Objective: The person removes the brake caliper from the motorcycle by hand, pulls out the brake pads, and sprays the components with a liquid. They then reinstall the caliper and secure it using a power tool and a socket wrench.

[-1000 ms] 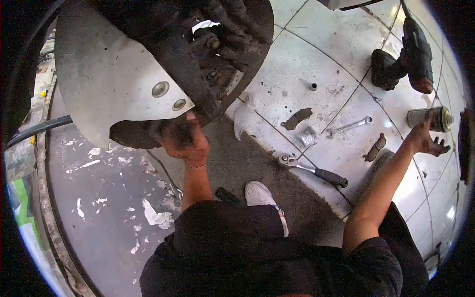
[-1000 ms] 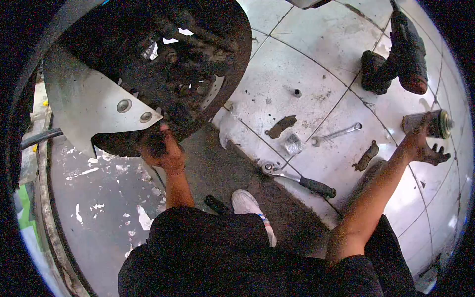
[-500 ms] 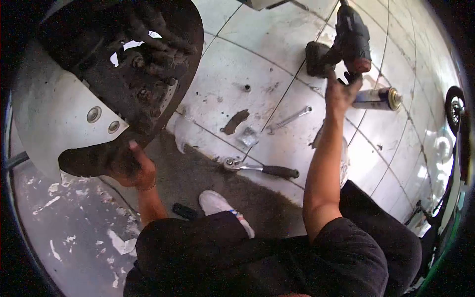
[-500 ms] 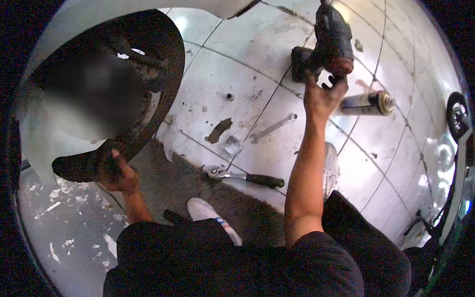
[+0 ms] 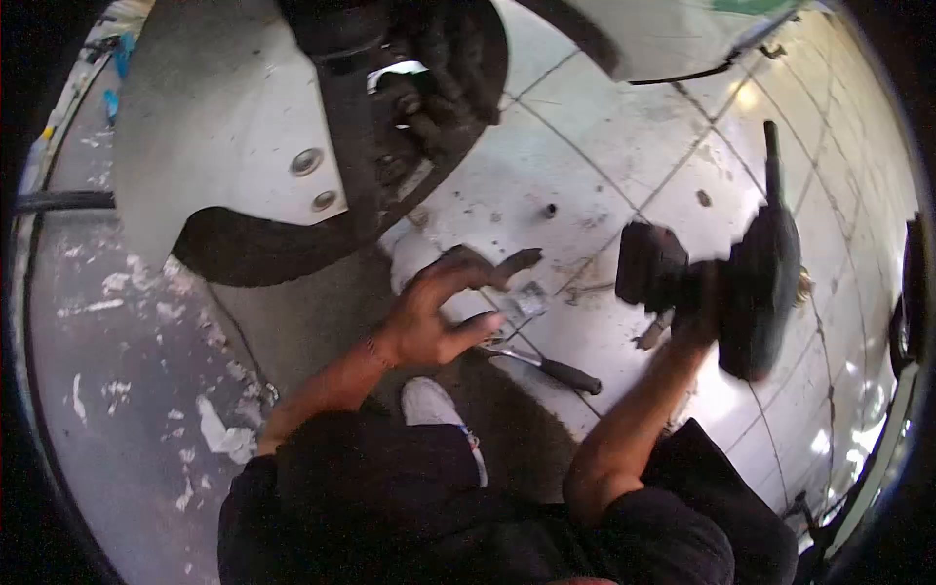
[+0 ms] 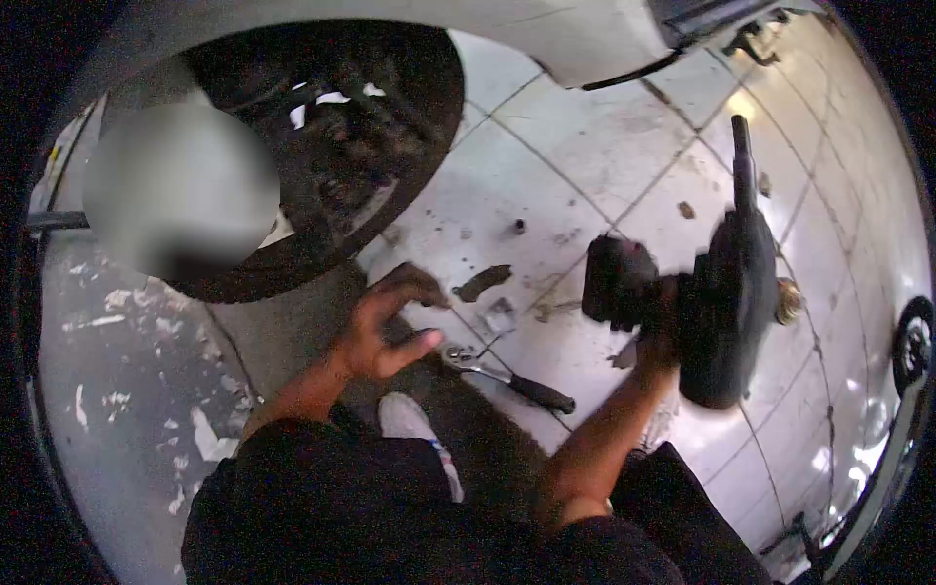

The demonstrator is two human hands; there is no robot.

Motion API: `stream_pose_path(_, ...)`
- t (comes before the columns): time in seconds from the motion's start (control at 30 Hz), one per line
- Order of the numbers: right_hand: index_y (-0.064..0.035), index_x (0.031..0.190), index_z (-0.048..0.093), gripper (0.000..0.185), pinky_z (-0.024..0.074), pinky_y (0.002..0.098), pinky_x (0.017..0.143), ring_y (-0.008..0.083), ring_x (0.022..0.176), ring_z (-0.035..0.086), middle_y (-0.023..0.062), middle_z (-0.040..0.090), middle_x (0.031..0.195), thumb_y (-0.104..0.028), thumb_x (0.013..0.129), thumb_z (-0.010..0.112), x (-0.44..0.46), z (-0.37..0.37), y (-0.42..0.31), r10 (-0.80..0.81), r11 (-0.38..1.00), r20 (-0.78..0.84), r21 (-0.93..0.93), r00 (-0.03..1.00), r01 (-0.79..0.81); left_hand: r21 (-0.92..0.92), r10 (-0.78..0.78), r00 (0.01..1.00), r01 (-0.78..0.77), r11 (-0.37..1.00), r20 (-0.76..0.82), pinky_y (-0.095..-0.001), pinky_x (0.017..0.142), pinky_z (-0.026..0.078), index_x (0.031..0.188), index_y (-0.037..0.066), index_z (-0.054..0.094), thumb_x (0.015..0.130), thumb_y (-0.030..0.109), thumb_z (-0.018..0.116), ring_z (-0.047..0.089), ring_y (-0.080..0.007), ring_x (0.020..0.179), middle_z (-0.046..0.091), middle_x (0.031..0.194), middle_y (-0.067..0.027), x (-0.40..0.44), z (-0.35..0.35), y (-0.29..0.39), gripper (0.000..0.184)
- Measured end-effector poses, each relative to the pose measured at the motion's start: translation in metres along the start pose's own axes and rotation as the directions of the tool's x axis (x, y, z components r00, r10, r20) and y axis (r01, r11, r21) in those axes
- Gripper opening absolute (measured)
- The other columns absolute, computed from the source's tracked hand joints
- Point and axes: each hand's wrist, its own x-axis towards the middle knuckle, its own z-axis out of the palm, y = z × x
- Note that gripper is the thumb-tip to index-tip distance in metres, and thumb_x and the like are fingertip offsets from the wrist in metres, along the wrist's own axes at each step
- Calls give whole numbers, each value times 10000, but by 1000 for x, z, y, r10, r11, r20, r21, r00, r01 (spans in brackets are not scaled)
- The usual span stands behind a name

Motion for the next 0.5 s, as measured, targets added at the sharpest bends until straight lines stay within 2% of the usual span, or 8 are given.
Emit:
stream_pose_path(0.03,-42,1082,596,310,506,341,766,185,909,583,86,612,989,-284,897,656,-12,47,-24,-78,992,128,-93,989,91,-176,-63,997,68,982,38,-367,877,463,1139,19,599,829,208,695,586,-242,1005,592,1093,-126,8,-2,1,376)
stream_pose_path(0.1,-36,1171,549,397,500,354,826,219,914,575,83,603,1027,-285,886,670,-35,100,-21,-91,994,-26,-57,996,89,-545,-233,962,273,793,142,-365,935,430,1293,15,494,881,265,640,557,-217,1064,564,1195,-104,24,-7,20,504)
stream_pose_path(0.13,-36,1171,549,397,500,354,826,219,914,575,83,603,1027,-285,886,670,-43,110,-17,-77,996,-19,-42,997,76,-704,-188,976,207,679,107,-370,965,411,1331,15,449,901,301,612,541,-218,1099,547,1229,-104,28,-1,18,542)
stream_pose_path(0.17,-37,1232,518,474,439,375,911,230,1019,527,90,569,1124,-295,870,685,-51,116,-15,3,914,78,-405,997,29,-835,-148,987,133,534,62,-374,995,392,1369,15,405,921,337,583,524,-220,1134,530,1263,-103,34,4,17,580)
stream_pose_path(0.23,-39,1353,456,637,318,416,1082,254,1228,432,105,500,1317,-314,838,714,-63,131,-11,217,388,162,-919,963,67,-980,38,992,113,161,121,-405,1043,368,1382,33,392,969,452,466,490,-246,1209,495,1328,-135,54,1,23,593)
stream_pose_path(0.37,-50,1340,488,654,316,459,1058,326,1263,414,153,513,1313,-333,801,730,-76,190,11,320,755,365,-656,874,-3,-990,-67,995,-60,129,-69,-425,988,438,1352,43,405,983,389,488,550,-282,1151,524,1285,-154,49,1,54,513)
stream_pose_path(0.43,-63,1236,561,429,406,502,959,376,1157,517,194,555,1229,-245,849,598,-79,201,21,31,573,479,-728,877,377,-981,-319,946,2,196,-62,-446,944,478,1278,45,440,973,372,523,580,-299,1115,562,1221,-162,35,3,48,455)
stream_pose_path(0.5,-66,1257,550,434,378,515,996,384,1195,489,200,544,1254,-237,860,593,-66,216,17,-5,644,508,-657,862,391,-968,-544,837,79,240,-66,-467,900,519,1205,48,475,963,354,559,610,-315,1078,599,1157,-169,29,4,42,400)
